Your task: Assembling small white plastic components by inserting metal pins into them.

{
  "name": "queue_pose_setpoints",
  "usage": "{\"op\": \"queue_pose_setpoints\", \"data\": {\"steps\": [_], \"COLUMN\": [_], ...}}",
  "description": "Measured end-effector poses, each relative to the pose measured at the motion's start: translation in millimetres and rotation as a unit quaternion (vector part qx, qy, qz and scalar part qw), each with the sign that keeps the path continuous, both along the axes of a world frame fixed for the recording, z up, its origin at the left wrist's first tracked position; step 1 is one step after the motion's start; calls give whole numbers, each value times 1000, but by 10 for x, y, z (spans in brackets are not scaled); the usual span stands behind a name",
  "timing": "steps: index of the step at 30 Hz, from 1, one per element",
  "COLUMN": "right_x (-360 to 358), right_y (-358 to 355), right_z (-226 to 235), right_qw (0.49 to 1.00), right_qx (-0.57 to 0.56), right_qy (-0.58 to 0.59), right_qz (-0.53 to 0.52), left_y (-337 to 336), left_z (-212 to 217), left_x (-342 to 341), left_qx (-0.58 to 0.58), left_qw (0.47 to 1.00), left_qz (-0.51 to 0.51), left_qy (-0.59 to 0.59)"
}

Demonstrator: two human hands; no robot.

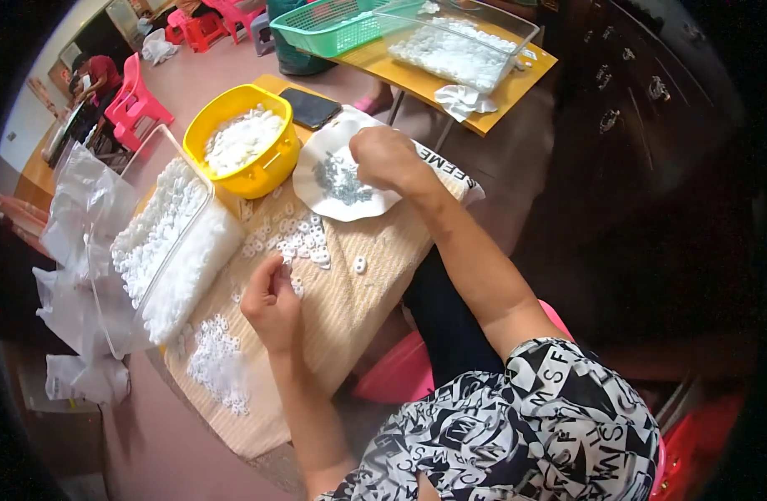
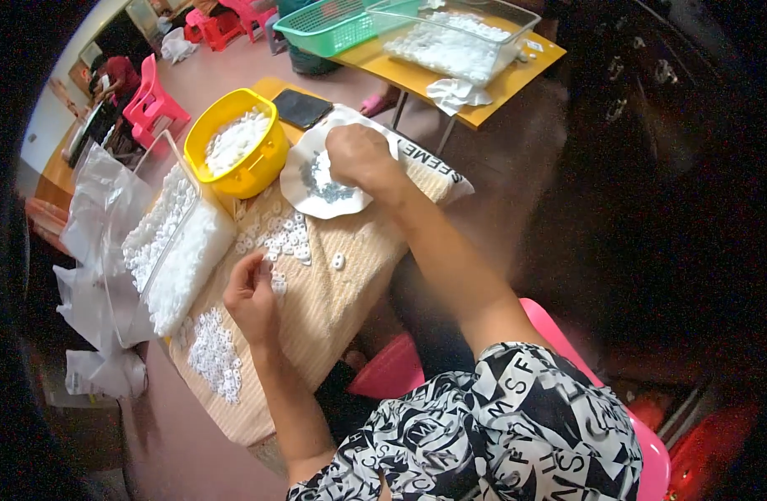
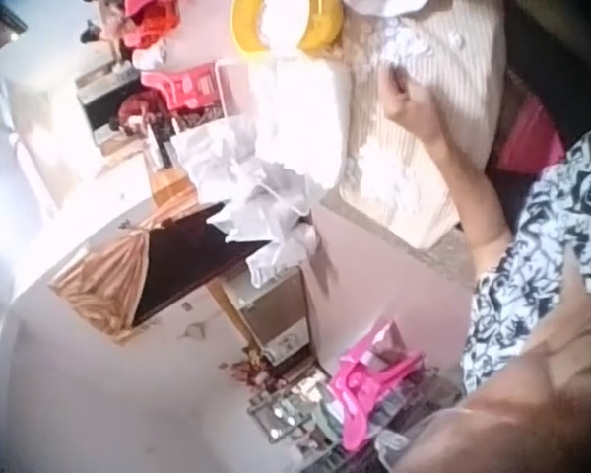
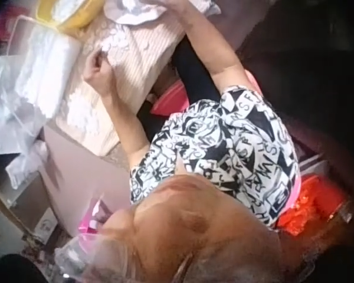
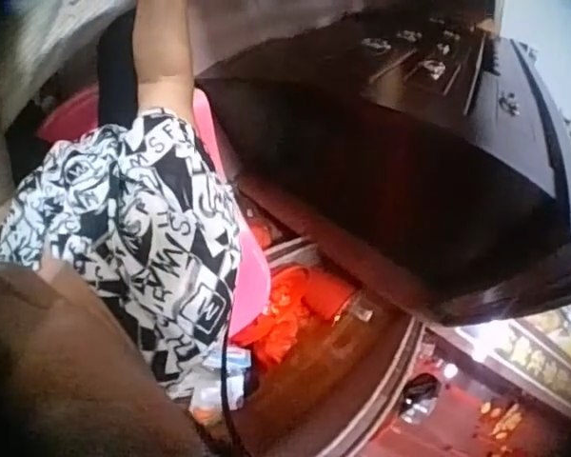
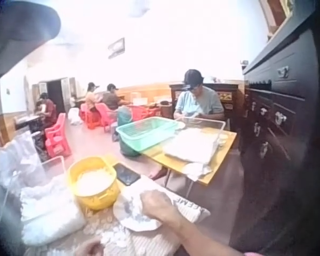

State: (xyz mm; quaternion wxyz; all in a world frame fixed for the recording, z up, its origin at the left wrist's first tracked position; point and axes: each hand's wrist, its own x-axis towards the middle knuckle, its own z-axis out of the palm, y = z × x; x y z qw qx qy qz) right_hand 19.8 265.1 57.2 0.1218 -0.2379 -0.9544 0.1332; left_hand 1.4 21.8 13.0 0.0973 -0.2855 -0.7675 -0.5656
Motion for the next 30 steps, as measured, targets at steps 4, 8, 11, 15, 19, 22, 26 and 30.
{"op": "queue_pose_setpoints", "data": {"steps": [4, 8, 11, 15, 19, 22, 26, 30], "right_x": [-31, -89, -86, -31, 22, -2, 28, 32], "right_y": [-40, -60, -71, -61, -98, -124, -309, -659], "right_z": [48, -126, -190, -161, -146, -205, -125, -40], "right_qw": [995, 994, 991, 983, 967, 966, 826, 702], "right_qx": [-4, 0, -10, -38, -134, -97, -497, -644], "right_qy": [74, 107, 133, 176, 210, 236, 234, 194], "right_qz": [-66, -37, 7, 38, 41, 43, 124, 233], "left_y": [-26, -72, -130, -136, -195, -238, -169, -184], "left_z": [41, 73, 70, 96, 89, 68, 115, 117], "left_x": [35, 43, 19, 13, 8, 14, 37, 13], "left_qx": [96, 129, 160, 241, 265, 310, 316, 360], "left_qw": [991, 979, 972, 939, 929, 905, 893, 859], "left_qz": [-29, -34, -39, -63, -62, -88, -55, -140], "left_qy": [-85, -153, -168, -235, -251, -278, -316, -337]}}
